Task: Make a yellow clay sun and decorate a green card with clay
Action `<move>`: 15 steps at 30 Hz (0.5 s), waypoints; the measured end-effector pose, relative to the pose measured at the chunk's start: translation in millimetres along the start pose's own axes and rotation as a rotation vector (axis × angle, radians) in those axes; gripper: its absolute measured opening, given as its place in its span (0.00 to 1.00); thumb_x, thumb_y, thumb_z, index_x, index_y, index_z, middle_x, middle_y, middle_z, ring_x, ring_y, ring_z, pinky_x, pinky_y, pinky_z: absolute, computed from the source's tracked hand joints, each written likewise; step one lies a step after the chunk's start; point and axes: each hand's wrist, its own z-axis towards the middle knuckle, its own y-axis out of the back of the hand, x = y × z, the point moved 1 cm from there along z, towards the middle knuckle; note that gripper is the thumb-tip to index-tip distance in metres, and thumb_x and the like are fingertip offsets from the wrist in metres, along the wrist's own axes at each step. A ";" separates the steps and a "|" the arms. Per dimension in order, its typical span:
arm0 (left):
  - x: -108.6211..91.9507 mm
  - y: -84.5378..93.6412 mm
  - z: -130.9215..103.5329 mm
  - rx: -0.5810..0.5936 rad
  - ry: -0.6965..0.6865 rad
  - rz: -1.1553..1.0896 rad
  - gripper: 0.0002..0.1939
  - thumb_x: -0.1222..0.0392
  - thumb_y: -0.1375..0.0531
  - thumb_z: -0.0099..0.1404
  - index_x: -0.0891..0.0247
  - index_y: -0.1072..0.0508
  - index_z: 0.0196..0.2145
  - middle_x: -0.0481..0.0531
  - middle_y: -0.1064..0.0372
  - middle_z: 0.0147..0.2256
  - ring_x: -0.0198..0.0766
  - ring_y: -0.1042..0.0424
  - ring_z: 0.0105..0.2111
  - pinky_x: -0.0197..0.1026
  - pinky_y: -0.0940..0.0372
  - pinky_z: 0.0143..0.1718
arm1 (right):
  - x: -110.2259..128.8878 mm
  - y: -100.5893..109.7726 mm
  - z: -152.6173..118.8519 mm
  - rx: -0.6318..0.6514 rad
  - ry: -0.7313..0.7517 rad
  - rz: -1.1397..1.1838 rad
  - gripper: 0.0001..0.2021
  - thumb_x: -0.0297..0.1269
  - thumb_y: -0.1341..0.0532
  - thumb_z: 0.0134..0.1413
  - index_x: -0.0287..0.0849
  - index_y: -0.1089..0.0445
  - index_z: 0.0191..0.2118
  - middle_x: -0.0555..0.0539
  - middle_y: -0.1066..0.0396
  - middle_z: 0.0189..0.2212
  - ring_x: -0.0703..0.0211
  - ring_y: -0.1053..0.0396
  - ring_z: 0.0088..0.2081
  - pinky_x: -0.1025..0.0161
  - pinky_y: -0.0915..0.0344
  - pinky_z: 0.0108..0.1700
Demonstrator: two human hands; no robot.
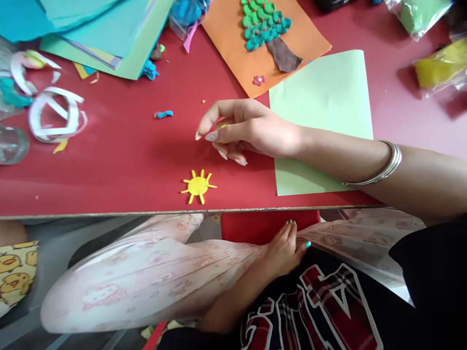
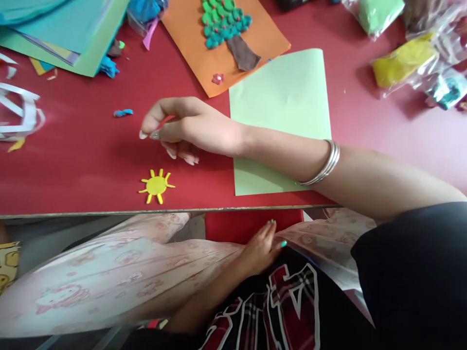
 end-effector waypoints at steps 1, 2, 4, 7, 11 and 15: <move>-2.5 -18.9 4.3 0.138 -0.023 -0.042 0.29 0.50 0.53 0.67 0.77 0.43 0.57 0.66 0.42 0.57 0.46 0.43 0.58 0.45 0.43 0.57 | 1.0 -1.1 0.5 -0.009 -0.006 -0.007 0.12 0.14 0.52 0.54 0.37 0.40 0.30 0.58 0.39 0.13 0.71 0.43 0.12 0.73 0.45 0.16; -5.1 -30.4 5.3 0.197 -0.050 -0.052 0.33 0.48 0.52 0.66 0.79 0.46 0.58 0.69 0.47 0.59 0.49 0.48 0.60 0.47 0.47 0.59 | 2.0 -2.1 0.8 -0.017 -0.015 -0.016 0.12 0.14 0.52 0.54 0.37 0.40 0.30 0.58 0.40 0.13 0.71 0.43 0.12 0.73 0.45 0.15; -8.5 -36.4 0.6 0.275 -0.096 -0.060 0.36 0.47 0.48 0.63 0.79 0.47 0.59 0.70 0.49 0.60 0.50 0.50 0.61 0.47 0.48 0.60 | 4.0 -3.1 0.6 -0.038 -0.021 -0.025 0.12 0.15 0.51 0.54 0.36 0.40 0.29 0.57 0.40 0.12 0.70 0.43 0.12 0.72 0.45 0.15; -2.4 -26.3 -3.6 0.305 -0.162 -0.034 0.34 0.47 0.47 0.63 0.76 0.46 0.59 0.67 0.43 0.57 0.48 0.43 0.58 0.44 0.45 0.57 | 5.7 -3.0 -0.5 -0.026 -0.033 -0.035 0.12 0.15 0.51 0.53 0.37 0.39 0.28 0.56 0.40 0.13 0.69 0.42 0.13 0.71 0.44 0.15; 32.1 -28.4 23.5 0.286 -0.278 0.163 0.22 0.57 0.56 0.69 0.64 0.43 0.58 0.55 0.38 0.56 0.37 0.37 0.54 0.40 0.42 0.55 | 4.8 -1.2 -0.7 0.010 -0.038 -0.061 0.11 0.16 0.51 0.53 0.37 0.38 0.28 0.56 0.40 0.13 0.70 0.42 0.13 0.71 0.44 0.15; 68.8 -48.0 59.1 0.292 -0.488 0.398 0.25 0.67 0.50 0.64 0.62 0.43 0.59 0.50 0.48 0.61 0.36 0.52 0.62 0.43 0.54 0.62 | 1.3 1.6 0.8 0.046 0.006 -0.059 0.10 0.17 0.51 0.54 0.37 0.38 0.29 0.57 0.40 0.14 0.71 0.41 0.13 0.74 0.43 0.16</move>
